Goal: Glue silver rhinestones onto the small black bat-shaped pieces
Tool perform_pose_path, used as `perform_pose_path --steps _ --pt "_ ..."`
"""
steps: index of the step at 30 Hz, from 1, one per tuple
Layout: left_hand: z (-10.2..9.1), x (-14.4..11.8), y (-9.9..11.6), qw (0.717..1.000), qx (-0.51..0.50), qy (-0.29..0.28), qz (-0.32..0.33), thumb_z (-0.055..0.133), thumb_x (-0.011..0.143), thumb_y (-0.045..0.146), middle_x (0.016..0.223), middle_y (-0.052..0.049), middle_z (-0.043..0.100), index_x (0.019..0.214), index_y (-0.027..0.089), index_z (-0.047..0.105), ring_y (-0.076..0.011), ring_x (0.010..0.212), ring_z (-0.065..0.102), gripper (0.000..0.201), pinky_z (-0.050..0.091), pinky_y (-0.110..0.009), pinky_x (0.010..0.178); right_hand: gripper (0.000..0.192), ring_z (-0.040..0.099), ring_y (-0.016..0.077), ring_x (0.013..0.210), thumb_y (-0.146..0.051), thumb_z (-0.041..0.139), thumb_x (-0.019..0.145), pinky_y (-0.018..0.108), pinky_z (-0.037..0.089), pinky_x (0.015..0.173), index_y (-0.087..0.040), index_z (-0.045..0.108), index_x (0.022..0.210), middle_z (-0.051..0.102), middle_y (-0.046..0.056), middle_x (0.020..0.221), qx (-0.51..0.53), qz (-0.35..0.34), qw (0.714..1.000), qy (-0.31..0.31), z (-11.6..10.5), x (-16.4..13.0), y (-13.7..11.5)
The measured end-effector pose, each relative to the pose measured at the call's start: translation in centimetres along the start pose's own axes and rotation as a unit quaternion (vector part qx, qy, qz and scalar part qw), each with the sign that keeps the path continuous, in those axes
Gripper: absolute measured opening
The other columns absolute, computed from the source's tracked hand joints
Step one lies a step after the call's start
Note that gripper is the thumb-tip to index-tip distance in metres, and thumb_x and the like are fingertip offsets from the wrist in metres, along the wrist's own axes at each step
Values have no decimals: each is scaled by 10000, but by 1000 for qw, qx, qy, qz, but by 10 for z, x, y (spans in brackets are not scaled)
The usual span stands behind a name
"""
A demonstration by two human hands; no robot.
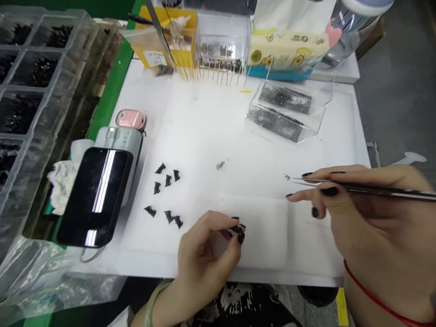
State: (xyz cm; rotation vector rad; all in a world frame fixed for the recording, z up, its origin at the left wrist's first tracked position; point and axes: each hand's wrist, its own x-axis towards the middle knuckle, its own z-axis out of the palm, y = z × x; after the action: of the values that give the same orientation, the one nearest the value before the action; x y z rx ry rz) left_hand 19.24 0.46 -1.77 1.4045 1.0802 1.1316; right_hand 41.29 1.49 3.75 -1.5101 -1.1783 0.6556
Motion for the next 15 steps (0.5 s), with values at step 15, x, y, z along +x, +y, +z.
perform_pose_path --steps 15 --pt "0 1 -3 990 -136 17 -30 694 950 29 865 -57 778 1045 251 758 -201 794 780 249 682 -291 713 171 801 211 647 -292 849 929 240 599 456 -228 697 886 790 59 943 22 80 996 -21 11 16 21"
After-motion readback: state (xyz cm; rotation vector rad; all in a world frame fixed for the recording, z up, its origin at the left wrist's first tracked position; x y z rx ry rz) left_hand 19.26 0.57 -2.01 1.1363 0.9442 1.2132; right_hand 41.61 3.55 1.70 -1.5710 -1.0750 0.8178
